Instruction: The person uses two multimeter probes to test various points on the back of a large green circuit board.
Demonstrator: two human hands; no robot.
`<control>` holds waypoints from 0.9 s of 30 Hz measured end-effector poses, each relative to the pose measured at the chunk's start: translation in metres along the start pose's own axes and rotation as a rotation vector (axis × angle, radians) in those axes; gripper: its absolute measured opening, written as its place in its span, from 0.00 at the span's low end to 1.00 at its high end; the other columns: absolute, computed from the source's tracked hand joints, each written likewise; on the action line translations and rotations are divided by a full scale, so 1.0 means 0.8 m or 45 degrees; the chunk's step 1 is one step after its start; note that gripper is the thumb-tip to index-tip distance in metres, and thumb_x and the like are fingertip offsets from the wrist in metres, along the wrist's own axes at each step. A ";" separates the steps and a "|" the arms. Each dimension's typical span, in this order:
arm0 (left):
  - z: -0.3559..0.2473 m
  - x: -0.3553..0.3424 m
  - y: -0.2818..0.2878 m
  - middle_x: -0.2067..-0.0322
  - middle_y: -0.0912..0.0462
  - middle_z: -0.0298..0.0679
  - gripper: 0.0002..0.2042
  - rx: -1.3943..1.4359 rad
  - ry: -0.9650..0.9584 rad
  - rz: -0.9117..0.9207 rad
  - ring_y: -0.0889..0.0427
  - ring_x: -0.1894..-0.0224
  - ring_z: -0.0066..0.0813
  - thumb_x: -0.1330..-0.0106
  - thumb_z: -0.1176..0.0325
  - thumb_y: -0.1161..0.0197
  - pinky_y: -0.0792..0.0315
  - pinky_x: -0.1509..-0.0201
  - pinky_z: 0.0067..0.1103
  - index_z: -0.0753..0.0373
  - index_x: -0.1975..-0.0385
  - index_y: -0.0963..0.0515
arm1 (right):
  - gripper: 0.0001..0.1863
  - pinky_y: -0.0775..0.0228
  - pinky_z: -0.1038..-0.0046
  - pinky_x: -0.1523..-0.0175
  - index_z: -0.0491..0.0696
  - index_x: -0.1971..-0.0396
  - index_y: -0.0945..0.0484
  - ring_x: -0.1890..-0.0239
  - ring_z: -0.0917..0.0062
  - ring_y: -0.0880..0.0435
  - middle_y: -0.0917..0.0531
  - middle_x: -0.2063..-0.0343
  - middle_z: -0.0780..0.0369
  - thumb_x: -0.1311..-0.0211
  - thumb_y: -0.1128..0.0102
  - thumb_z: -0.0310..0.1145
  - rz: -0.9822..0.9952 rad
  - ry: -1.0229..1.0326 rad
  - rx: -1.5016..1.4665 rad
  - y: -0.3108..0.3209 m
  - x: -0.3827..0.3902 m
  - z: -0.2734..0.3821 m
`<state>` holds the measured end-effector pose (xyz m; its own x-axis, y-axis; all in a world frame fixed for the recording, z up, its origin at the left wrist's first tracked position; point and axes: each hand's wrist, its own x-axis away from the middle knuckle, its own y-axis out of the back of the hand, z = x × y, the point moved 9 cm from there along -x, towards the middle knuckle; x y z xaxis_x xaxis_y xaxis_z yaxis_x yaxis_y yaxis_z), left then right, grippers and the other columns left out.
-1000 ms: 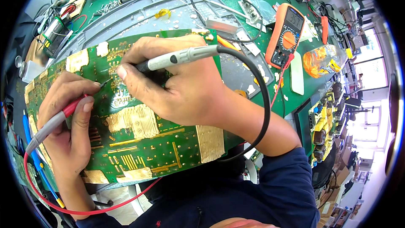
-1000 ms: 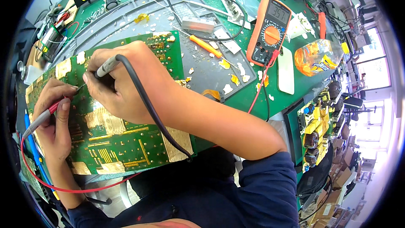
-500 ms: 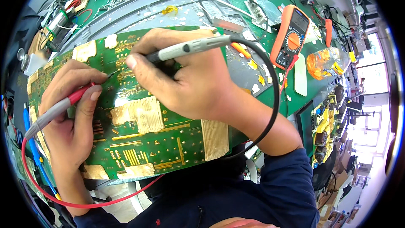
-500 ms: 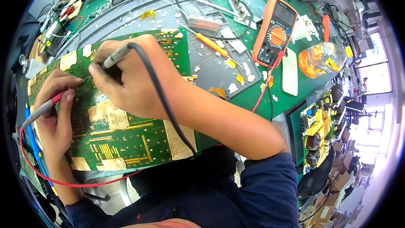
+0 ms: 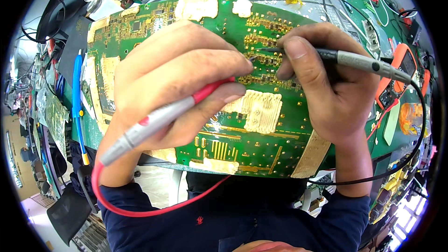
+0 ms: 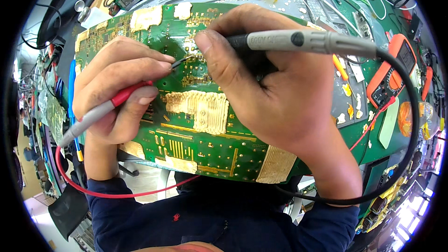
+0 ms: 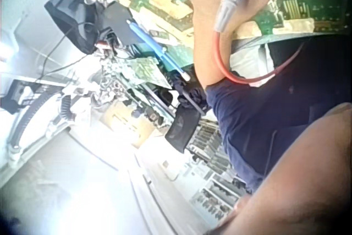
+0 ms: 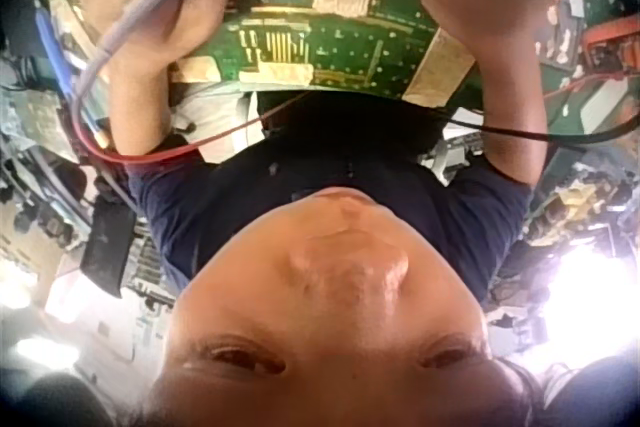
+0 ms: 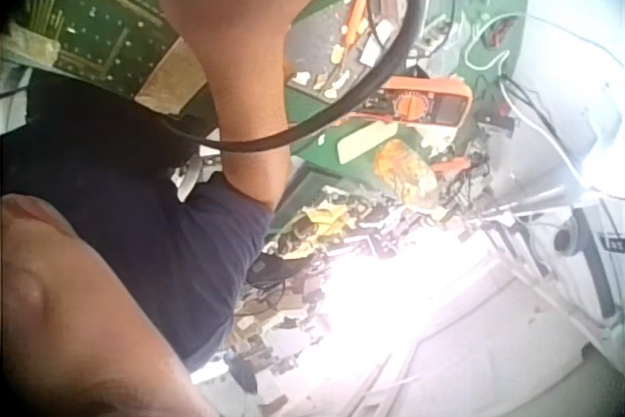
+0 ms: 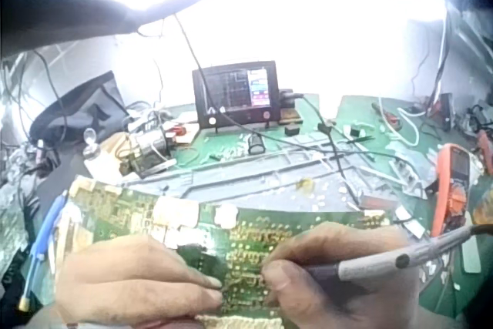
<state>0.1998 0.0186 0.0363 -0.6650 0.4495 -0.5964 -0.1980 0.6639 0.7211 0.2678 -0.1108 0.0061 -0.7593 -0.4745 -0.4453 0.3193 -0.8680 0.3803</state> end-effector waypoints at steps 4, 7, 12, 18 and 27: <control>-0.003 0.000 -0.006 0.68 0.17 0.49 0.10 -0.018 -0.060 -0.009 0.18 0.68 0.39 0.49 0.76 0.35 0.26 0.63 0.26 0.70 0.66 0.20 | 0.08 0.34 0.87 0.73 0.38 0.66 0.21 0.78 0.86 0.22 0.20 0.82 0.64 0.34 0.42 0.30 0.021 0.015 0.050 0.001 -0.002 0.002; -0.004 -0.001 -0.008 0.68 0.17 0.49 0.11 -0.046 -0.060 -0.006 0.18 0.68 0.40 0.51 0.78 0.35 0.26 0.63 0.26 0.71 0.65 0.20 | 0.09 0.35 0.87 0.73 0.38 0.66 0.21 0.79 0.86 0.22 0.20 0.82 0.64 0.34 0.41 0.30 0.020 0.057 0.054 0.002 -0.003 0.002; -0.002 0.000 -0.008 0.68 0.17 0.49 0.11 -0.056 -0.050 0.006 0.18 0.67 0.39 0.50 0.79 0.35 0.25 0.63 0.26 0.71 0.65 0.20 | 0.08 0.36 0.88 0.75 0.39 0.66 0.21 0.79 0.87 0.22 0.19 0.82 0.65 0.34 0.41 0.30 0.011 0.067 0.074 0.002 -0.002 0.003; -0.002 0.000 -0.007 0.68 0.17 0.48 0.10 -0.064 -0.050 0.012 0.18 0.67 0.39 0.48 0.78 0.36 0.25 0.64 0.26 0.71 0.65 0.20 | 0.07 0.37 0.88 0.75 0.40 0.66 0.20 0.79 0.88 0.22 0.19 0.82 0.65 0.35 0.41 0.29 0.004 0.062 0.084 0.001 -0.002 0.006; -0.003 -0.001 -0.007 0.68 0.17 0.48 0.09 -0.072 -0.057 0.008 0.18 0.67 0.38 0.47 0.77 0.37 0.25 0.64 0.26 0.71 0.65 0.20 | 0.07 0.35 0.88 0.73 0.39 0.66 0.21 0.78 0.87 0.21 0.19 0.81 0.64 0.35 0.41 0.29 0.006 0.026 0.062 0.002 -0.001 0.004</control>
<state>0.1996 0.0135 0.0335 -0.6338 0.4808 -0.6059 -0.2352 0.6264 0.7431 0.2674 -0.1113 0.0098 -0.7461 -0.4817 -0.4598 0.2942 -0.8578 0.4214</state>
